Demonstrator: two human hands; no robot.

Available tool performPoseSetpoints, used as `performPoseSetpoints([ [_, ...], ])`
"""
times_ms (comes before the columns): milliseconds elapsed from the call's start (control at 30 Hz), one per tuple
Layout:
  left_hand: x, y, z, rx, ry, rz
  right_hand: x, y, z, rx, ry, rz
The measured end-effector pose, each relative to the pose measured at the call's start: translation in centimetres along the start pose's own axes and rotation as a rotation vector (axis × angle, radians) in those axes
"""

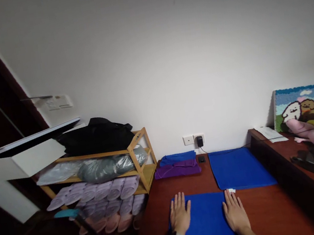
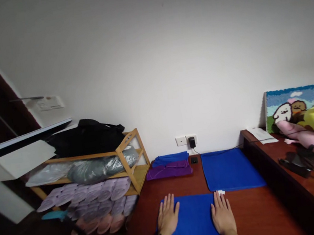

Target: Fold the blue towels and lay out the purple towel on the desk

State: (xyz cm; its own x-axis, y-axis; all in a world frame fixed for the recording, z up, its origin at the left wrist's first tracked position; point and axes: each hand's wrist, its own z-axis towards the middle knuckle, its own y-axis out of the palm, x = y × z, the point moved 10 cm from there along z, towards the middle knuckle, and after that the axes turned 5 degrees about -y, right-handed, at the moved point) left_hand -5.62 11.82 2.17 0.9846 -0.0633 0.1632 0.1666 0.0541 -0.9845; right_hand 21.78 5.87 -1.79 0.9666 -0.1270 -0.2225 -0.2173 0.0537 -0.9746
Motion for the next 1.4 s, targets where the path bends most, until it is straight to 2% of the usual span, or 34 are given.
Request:
performPoseSetpoints([
  [67, -3.2, -0.7, 0.5, 0.017, -0.042, 0.019, 0.1, 0.0, 0.1, -0.012, 0.015, -0.005],
  [133, -4.6, -1.0, 0.6, 0.029, -0.045, 0.021, 0.0, -0.2, 0.2, -0.026, 0.024, 0.005],
  [233, -4.7, -1.0, 0.4, 0.032, -0.050, 0.025, -0.3, -0.6, 0.0, -0.043, 0.038, 0.043],
  [400, -4.6, -1.1, 0.5, 0.031, -0.053, 0.014, -0.8, -1.2, -1.3, 0.000, 0.007, 0.053],
  [533, -4.5, -2.2, 0.3, 0.108, -0.024, 0.019, -0.8, -0.8, -1.8, -0.024, 0.005, 0.067],
  [600, -2.5, -2.9, -0.4, 0.170, 0.029, 0.013, -0.9, -1.0, -1.8, -0.024, 0.002, 0.070],
  [633, -0.8, -3.0, -0.9, 0.180, 0.073, 0.001, -0.9, -1.1, -1.8, -0.026, 0.002, 0.068],
  [700, 4.3, -2.3, -2.4, 0.154, 0.200, -0.045, -0.9, -1.5, -1.8, -0.026, 0.002, 0.058],
  [833, 15.9, 0.7, -6.4, 0.034, 0.491, -0.167, -1.2, -1.5, -2.1, -0.052, -0.044, 0.027],
  [900, 19.0, 2.2, -7.5, -0.021, 0.530, -0.199, -1.3, -1.2, -2.3, -0.072, -0.075, 0.013],
  [933, 19.4, 2.8, -7.6, -0.040, 0.518, -0.203, -1.3, -1.0, -2.3, -0.075, -0.082, 0.008],
  [967, 19.1, 3.2, -7.5, -0.050, 0.492, -0.199, -1.2, -0.9, -2.2, -0.070, -0.080, 0.006],
  [1033, 16.4, 3.4, -6.7, -0.056, 0.415, -0.165, -1.0, -0.9, -2.0, -0.045, -0.057, 0.014],
  [1100, 11.5, 2.9, -5.7, -0.045, 0.302, -0.107, -0.7, -1.0, -1.8, -0.019, -0.025, 0.039],
  [1200, 2.9, 1.2, -4.3, -0.007, 0.078, -0.016, -0.6, -1.1, -1.8, -0.006, 0.002, 0.073],
  [1267, -1.1, 0.0, -3.9, 0.015, -0.014, 0.026, -0.6, -1.1, -1.9, -0.009, 0.004, 0.077],
  [1333, -3.1, -0.6, -4.0, 0.024, -0.046, 0.056, -0.5, -1.1, -2.0, -0.015, 0.006, 0.073],
  [1400, -3.6, -0.9, -4.2, 0.030, -0.055, 0.073, -0.5, -1.0, -1.9, -0.024, 0.015, 0.064],
])
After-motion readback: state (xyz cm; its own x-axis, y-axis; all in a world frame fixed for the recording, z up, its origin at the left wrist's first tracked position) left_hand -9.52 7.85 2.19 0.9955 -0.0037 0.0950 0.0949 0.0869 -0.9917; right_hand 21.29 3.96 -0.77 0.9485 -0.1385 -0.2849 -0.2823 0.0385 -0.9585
